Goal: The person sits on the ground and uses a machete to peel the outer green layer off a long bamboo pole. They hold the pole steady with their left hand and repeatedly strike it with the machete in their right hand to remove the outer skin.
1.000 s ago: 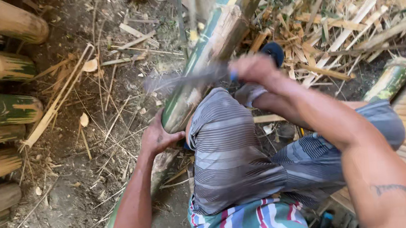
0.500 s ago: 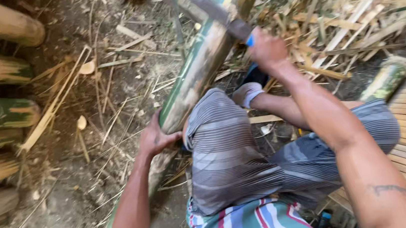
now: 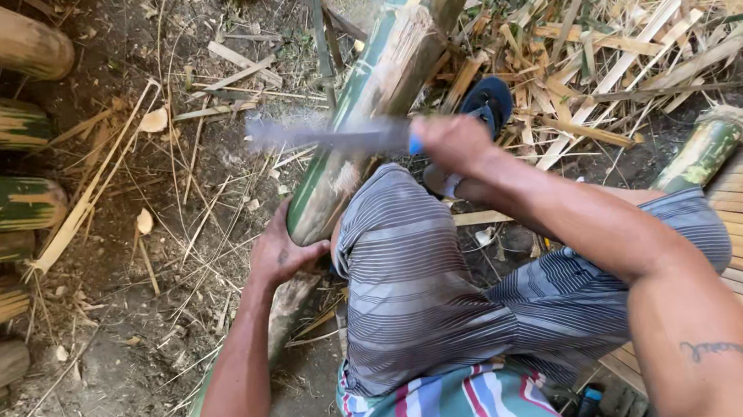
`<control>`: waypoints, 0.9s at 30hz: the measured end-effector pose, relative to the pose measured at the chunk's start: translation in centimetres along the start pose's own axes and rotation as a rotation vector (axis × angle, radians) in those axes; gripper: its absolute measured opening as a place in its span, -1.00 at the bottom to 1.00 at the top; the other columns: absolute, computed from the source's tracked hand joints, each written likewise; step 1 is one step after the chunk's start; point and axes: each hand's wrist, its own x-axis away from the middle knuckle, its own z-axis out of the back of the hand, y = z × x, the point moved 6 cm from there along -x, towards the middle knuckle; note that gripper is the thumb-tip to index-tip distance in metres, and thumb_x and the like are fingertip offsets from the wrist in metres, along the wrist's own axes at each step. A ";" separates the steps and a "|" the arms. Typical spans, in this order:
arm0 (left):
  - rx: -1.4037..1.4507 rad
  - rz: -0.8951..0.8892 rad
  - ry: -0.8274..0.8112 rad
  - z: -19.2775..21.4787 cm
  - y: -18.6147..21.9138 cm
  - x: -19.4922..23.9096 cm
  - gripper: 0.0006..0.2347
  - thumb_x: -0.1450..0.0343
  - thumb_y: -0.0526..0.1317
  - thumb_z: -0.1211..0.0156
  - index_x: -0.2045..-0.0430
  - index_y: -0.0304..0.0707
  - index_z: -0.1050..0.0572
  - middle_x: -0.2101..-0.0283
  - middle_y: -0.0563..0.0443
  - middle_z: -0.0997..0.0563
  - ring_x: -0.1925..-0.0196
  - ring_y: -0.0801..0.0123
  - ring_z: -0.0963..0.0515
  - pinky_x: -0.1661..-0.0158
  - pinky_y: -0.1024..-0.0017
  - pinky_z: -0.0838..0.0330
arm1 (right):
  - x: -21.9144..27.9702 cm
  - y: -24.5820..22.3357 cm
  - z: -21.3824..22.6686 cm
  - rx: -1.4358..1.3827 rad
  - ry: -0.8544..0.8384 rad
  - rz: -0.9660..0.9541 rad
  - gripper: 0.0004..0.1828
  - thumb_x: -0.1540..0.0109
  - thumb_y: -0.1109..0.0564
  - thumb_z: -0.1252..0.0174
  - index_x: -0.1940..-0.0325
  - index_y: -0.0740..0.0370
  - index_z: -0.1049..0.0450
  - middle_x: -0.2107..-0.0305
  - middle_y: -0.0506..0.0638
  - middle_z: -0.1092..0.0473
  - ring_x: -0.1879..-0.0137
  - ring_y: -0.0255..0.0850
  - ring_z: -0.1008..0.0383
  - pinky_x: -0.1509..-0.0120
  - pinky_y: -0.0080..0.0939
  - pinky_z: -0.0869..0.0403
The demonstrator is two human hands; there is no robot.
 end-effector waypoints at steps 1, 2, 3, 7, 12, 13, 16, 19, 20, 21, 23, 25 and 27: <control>-0.017 -0.012 0.010 0.1 0.0 -0.3 0.09 0.05 0.21 -0.50 -0.42 -0.09 -0.09 -0.18 -0.26 -0.54 -0.07 -0.07 -0.62 -0.09 0.09 -0.49 | -0.2 -1.1 -0.4 0.018 -0.067 0.150 -0.98 -0.30 0.21 -0.04 0.22 0.20 -0.36 0.48 0.14 -0.50 0.39 0.06 -0.61 0.44 0.08 -0.53; -0.006 -0.045 0.040 0.4 -0.1 -0.3 0.09 0.04 0.22 -0.52 -0.42 -0.12 -0.09 -0.19 -0.30 -0.53 -0.09 -0.08 -0.61 -0.11 0.07 -0.48 | 0.1 -2.2 -1.0 0.031 -0.143 0.302 -0.96 -0.31 0.20 -0.03 0.24 0.19 -0.36 0.49 0.14 -0.50 0.39 0.08 -0.60 0.44 0.10 -0.53; 0.004 -0.079 0.070 0.7 -0.3 -0.5 0.10 0.03 0.23 -0.53 -0.42 -0.16 -0.09 -0.19 -0.33 -0.53 -0.11 -0.10 -0.60 -0.12 0.06 -0.48 | 0.0 -0.8 -0.5 -0.003 -0.091 0.173 -0.96 -0.31 0.20 -0.02 0.22 0.21 -0.36 0.49 0.16 -0.50 0.40 0.09 -0.59 0.45 0.10 -0.52; -0.045 0.016 0.022 0.0 -0.8 -0.4 0.10 0.03 0.25 -0.49 -0.44 -0.10 -0.07 -0.18 -0.33 -0.55 -0.12 -0.10 -0.61 -0.16 0.07 -0.48 | -1.1 8.6 3.5 -0.094 0.146 -0.332 -0.86 -0.28 0.19 0.00 0.14 0.30 -0.38 0.53 0.22 -0.48 0.44 0.15 -0.56 0.48 0.14 -0.48; 0.128 -0.055 -0.018 -0.1 0.0 0.1 0.07 0.03 0.29 -0.41 -0.40 -0.07 -0.06 -0.20 -0.27 -0.53 -0.06 -0.05 -0.63 -0.06 0.08 -0.51 | -0.4 1.0 -0.8 -0.084 0.070 -0.100 -0.85 -0.38 0.24 0.09 0.20 0.27 -0.40 0.48 0.15 -0.48 0.42 0.00 -0.58 0.41 0.04 -0.54; 0.140 -0.108 -0.006 0.0 0.2 0.1 0.05 0.00 0.31 -0.41 -0.39 -0.08 -0.08 -0.21 -0.27 -0.52 -0.07 -0.05 -0.61 -0.04 0.07 -0.50 | -0.9 4.1 0.2 -0.058 0.098 -0.139 -0.87 -0.38 0.22 0.08 0.17 0.26 -0.40 0.48 0.16 -0.48 0.42 0.02 -0.57 0.41 0.06 -0.52; -0.025 -0.041 0.079 0.7 0.1 -0.6 0.11 0.03 0.30 -0.46 -0.44 -0.07 -0.05 -0.16 -0.34 -0.54 -0.05 -0.07 -0.62 -0.09 0.08 -0.51 | -2.0 11.8 3.3 0.020 0.169 -0.263 -0.88 -0.38 0.17 0.05 0.09 0.22 -0.39 0.50 0.20 -0.47 0.43 0.11 -0.53 0.41 0.13 -0.46; -0.066 0.093 -0.040 0.0 -0.8 -0.5 0.07 0.00 0.31 -0.36 -0.47 0.03 -0.05 -0.10 -0.27 -0.62 -0.01 -0.03 -0.67 -0.07 0.10 -0.56 | -1.0 9.8 3.0 0.074 0.243 -0.312 -0.90 -0.40 0.13 0.03 0.14 0.18 -0.36 0.47 0.20 -0.50 0.40 0.14 -0.55 0.39 0.16 -0.49; -0.032 0.100 -0.051 0.1 -0.6 -0.3 0.07 0.01 0.30 -0.36 -0.46 0.02 -0.04 -0.11 -0.26 -0.60 0.01 -0.03 -0.68 -0.05 0.12 -0.57 | -0.6 8.2 2.2 -0.027 0.211 -0.304 -0.88 -0.34 0.14 0.02 0.12 0.22 -0.34 0.47 0.21 -0.49 0.43 0.16 -0.55 0.39 0.17 -0.50; 0.003 0.106 -0.062 0.2 -0.4 -0.4 0.08 0.02 0.28 -0.36 -0.45 0.01 -0.03 -0.11 -0.26 -0.59 0.02 -0.03 -0.68 -0.04 0.13 -0.58 | -0.4 5.9 1.2 -0.129 0.178 -0.295 -0.83 -0.27 0.14 0.00 0.10 0.26 -0.33 0.48 0.23 -0.49 0.46 0.17 -0.55 0.39 0.19 -0.51; 0.039 0.046 -0.058 -0.2 -0.6 -0.2 0.05 0.01 0.28 -0.38 -0.40 -0.07 -0.05 -0.13 -0.25 -0.57 0.01 -0.02 -0.68 -0.04 0.14 -0.58 | 0.0 3.9 -0.3 -0.119 0.062 -0.245 -0.89 -0.33 0.18 0.01 0.09 0.25 -0.34 0.42 0.20 -0.51 0.39 0.16 -0.57 0.38 0.16 -0.53; 0.058 -0.088 -0.001 -0.1 -0.1 -0.3 0.00 -0.04 0.30 -0.40 -0.34 -0.19 -0.12 -0.15 -0.25 -0.57 -0.04 -0.01 -0.65 -0.08 0.14 -0.54 | -1.2 8.8 1.7 -0.051 0.123 -0.256 -0.90 -0.35 0.16 -0.01 0.14 0.24 -0.37 0.43 0.20 -0.50 0.39 0.16 -0.56 0.39 0.15 -0.50; -0.010 -0.005 0.013 0.0 -1.0 -0.3 0.05 0.00 0.28 -0.42 -0.40 -0.14 -0.10 -0.14 -0.30 -0.57 -0.05 -0.05 -0.63 -0.10 0.10 -0.51 | -1.1 12.7 3.0 0.000 0.164 -0.273 -0.88 -0.37 0.14 -0.03 0.18 0.23 -0.39 0.43 0.20 -0.49 0.38 0.15 -0.56 0.40 0.13 -0.47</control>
